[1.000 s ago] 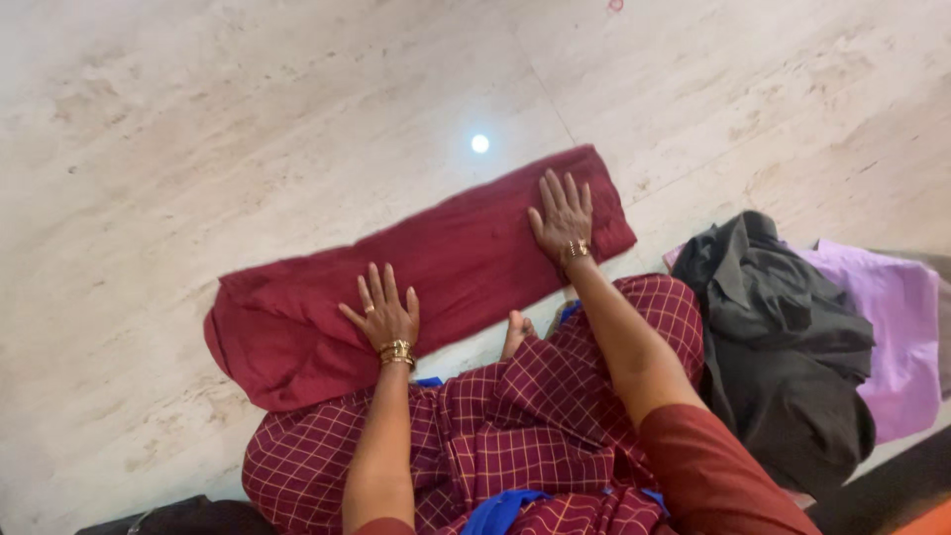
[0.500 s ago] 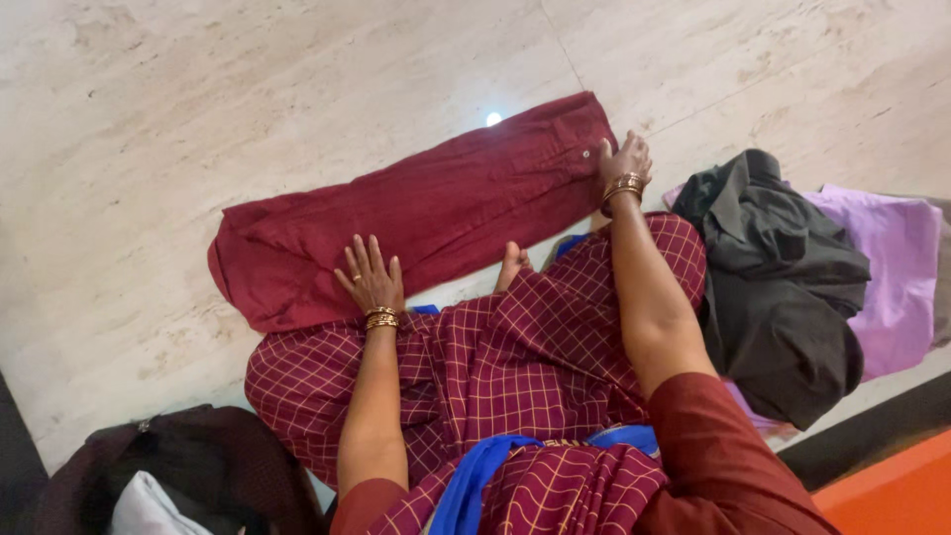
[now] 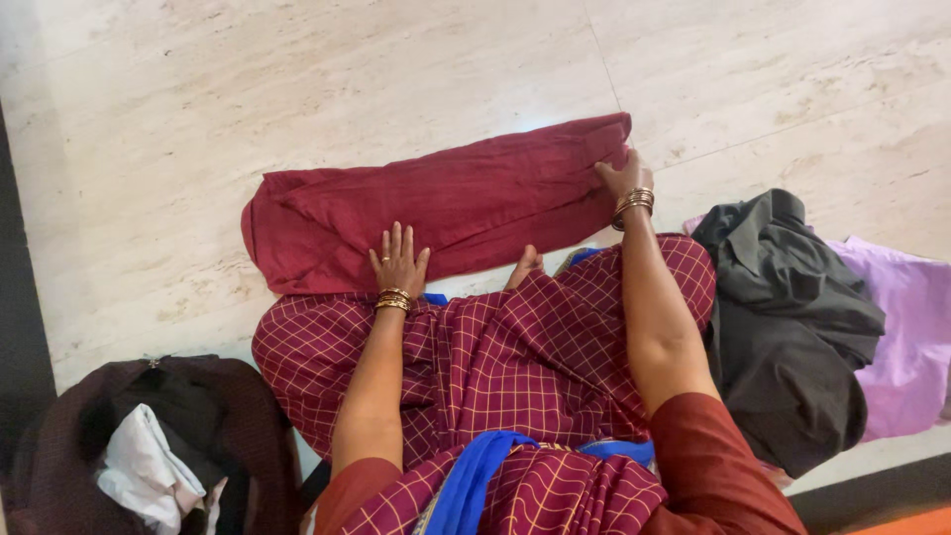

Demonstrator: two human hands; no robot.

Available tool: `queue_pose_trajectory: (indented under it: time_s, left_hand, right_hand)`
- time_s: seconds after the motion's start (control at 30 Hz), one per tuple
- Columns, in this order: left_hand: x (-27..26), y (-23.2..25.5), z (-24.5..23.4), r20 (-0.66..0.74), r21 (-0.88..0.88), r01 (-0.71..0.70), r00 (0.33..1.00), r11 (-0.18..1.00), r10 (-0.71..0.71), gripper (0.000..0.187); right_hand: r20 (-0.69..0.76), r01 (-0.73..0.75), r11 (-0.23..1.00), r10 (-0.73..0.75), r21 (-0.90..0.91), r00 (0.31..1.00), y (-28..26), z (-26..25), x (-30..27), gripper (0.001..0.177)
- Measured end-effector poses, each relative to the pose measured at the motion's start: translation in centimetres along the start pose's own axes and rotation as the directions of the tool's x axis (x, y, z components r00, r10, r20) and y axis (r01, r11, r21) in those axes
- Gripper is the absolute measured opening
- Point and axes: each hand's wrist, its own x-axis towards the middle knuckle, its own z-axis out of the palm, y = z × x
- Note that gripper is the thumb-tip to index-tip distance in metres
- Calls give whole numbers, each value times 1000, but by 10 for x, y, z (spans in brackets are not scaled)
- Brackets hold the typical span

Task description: The person folds a white pair of trousers and a red shirt on the floor. They smooth the fabric, fold the items into neat rectangles, and place them into a backpack.

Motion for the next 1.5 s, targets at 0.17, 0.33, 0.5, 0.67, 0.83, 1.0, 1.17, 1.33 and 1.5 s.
queue_pose_trajectory:
  time_s: [0.17,0.33,0.5,0.67,0.83,1.0,1.17,1.33,1.5]
  left_hand:
    - [6,-2,-3,111,-33,9,994,999,-5,73]
    - [6,-6,0,159,-16,2,987,1000,1,75]
    - [1,-16,1,195,-52,-42,980,998,52,73]
    - [-1,-21,8,207,-62,-61,976,996,73,72]
    - [-2,-19,5,143,-191,-15,989,981,43,70]
    - [-11,3,-10,-24,-347,70,996,935,-83,60]
    - [1,70,-3,46,-697,221,963,682,-266,83]
    - [43,84,23,-130,-817,69,946,573,-298,85]
    - [33,74,-7,-183,-563,106,951,820,-248,75]
  right_hand:
    - [-110,237,953,-261,-189,959,-69,-4,-42,59]
    - [129,228,925,-198,-303,972,-163,19,-111,53]
    - [206,331,881,-275,-337,939,-218,64,-165,63]
    - [301,328,884,-230,-334,926,-233,102,-186,74]
    - [322,491,870,-455,-36,830,-213,118,-204,61]
    - [107,445,874,-432,-195,896,-134,69,-180,43]
    - [215,83,992,-60,-98,975,-63,74,-141,58]
    - [82,282,959,-281,-2,956,-49,97,-116,59]
    - [175,156,967,-121,-201,977,-94,81,-118,52]
